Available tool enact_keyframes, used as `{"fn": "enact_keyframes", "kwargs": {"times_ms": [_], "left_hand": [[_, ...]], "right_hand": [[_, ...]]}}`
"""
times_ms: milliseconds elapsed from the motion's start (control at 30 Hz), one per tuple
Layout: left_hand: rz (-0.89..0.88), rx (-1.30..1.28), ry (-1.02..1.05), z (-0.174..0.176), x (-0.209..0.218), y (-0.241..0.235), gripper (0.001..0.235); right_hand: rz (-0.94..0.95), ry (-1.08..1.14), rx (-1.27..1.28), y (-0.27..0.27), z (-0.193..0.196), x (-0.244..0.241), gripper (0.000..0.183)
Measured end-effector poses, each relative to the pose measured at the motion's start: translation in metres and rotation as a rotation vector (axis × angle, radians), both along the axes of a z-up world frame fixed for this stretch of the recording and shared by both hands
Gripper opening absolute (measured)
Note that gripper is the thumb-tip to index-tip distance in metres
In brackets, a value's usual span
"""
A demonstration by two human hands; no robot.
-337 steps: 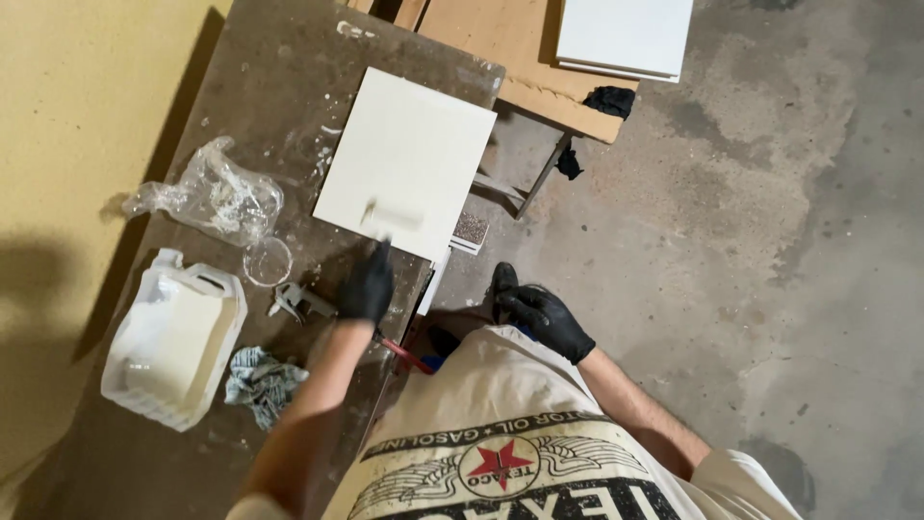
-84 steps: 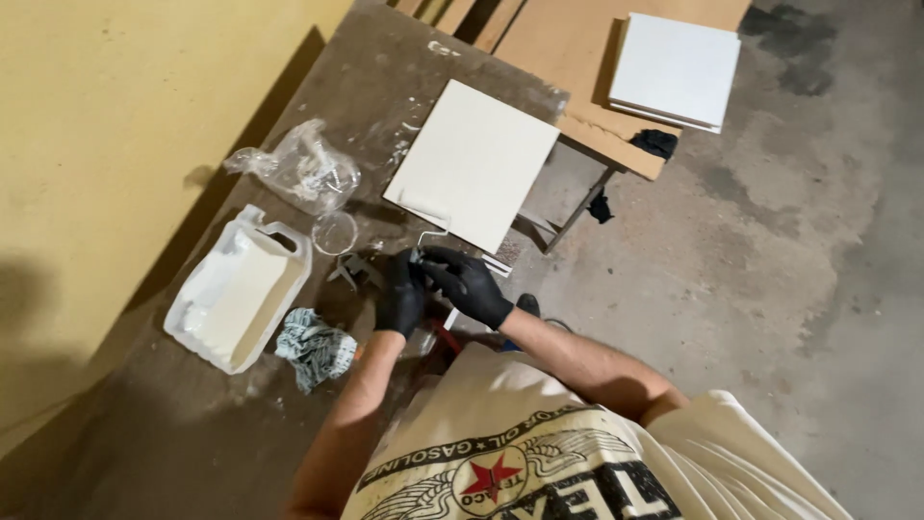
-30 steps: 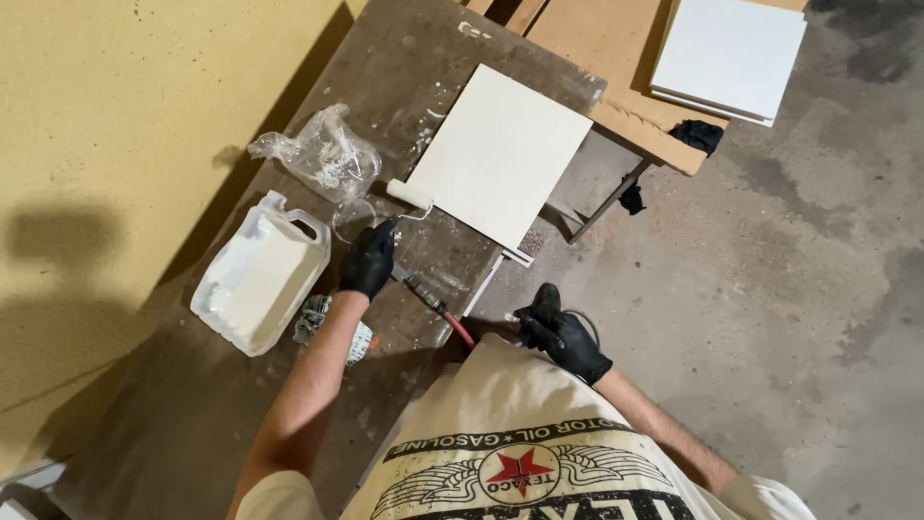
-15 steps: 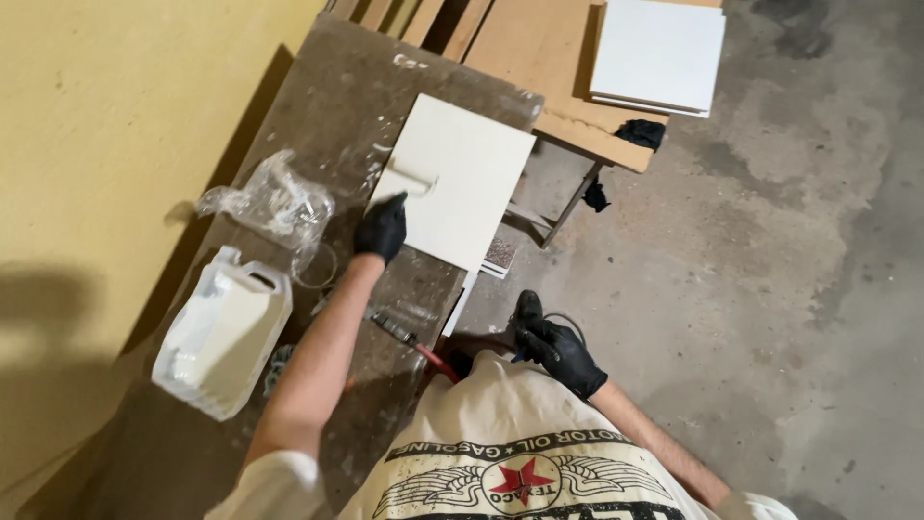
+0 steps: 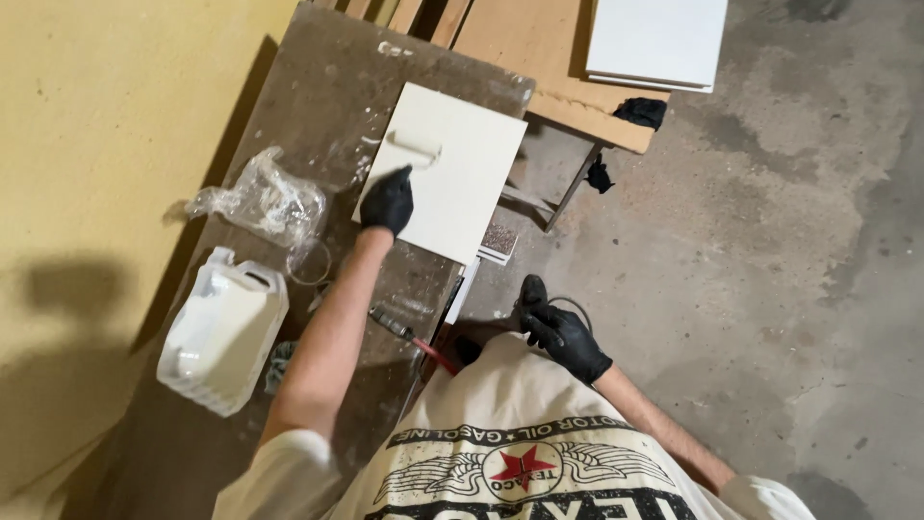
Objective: Painting small square boards with a roller on a workbench
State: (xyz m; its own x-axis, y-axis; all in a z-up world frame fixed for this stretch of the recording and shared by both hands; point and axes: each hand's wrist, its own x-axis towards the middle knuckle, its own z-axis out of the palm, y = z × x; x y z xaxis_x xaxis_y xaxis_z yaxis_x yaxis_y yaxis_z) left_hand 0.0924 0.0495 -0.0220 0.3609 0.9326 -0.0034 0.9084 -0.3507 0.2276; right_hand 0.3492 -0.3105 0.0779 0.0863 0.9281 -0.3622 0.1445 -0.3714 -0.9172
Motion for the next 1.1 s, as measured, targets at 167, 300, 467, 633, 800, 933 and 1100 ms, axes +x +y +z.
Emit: {"fn": "enact_keyframes", "kwargs": {"times_ms": [167, 300, 467, 633, 800, 933, 1100], "left_hand": [[0.043, -0.203, -0.033, 0.063, -0.068, -0.116, 0.045], [0.111, -0.281, -0.009, 0.068, -0.107, -0.164, 0.047], [0.083, -0.208, -0.012, 0.103, -0.108, -0.190, 0.046], [0.096, -0.273, 0.080, 0.051, -0.089, -0.157, 0.045], [-0.040, -0.037, -0.028, 0.008, -0.031, -0.083, 0.042], [-0.057, -0.032, -0.038, -0.001, 0.051, 0.003, 0.041], [-0.037, -0.059, -0.008, -0.022, 0.112, 0.072, 0.043]], "right_hand": [[0.105, 0.020, -0.058, 0.008, 0.030, -0.024, 0.027], [0.190, -0.019, -0.017, 0.013, 0.065, -0.041, 0.031], [0.213, -0.063, 0.115, -0.003, 0.036, -0.046, 0.037], [0.131, -0.023, -0.024, -0.007, 0.036, -0.035, 0.028], [0.044, -0.022, -0.022, -0.016, 0.011, -0.017, 0.028], [-0.054, 0.032, -0.084, -0.012, 0.003, 0.005, 0.021], [-0.116, 0.058, -0.147, -0.015, 0.006, 0.012, 0.022]]}}
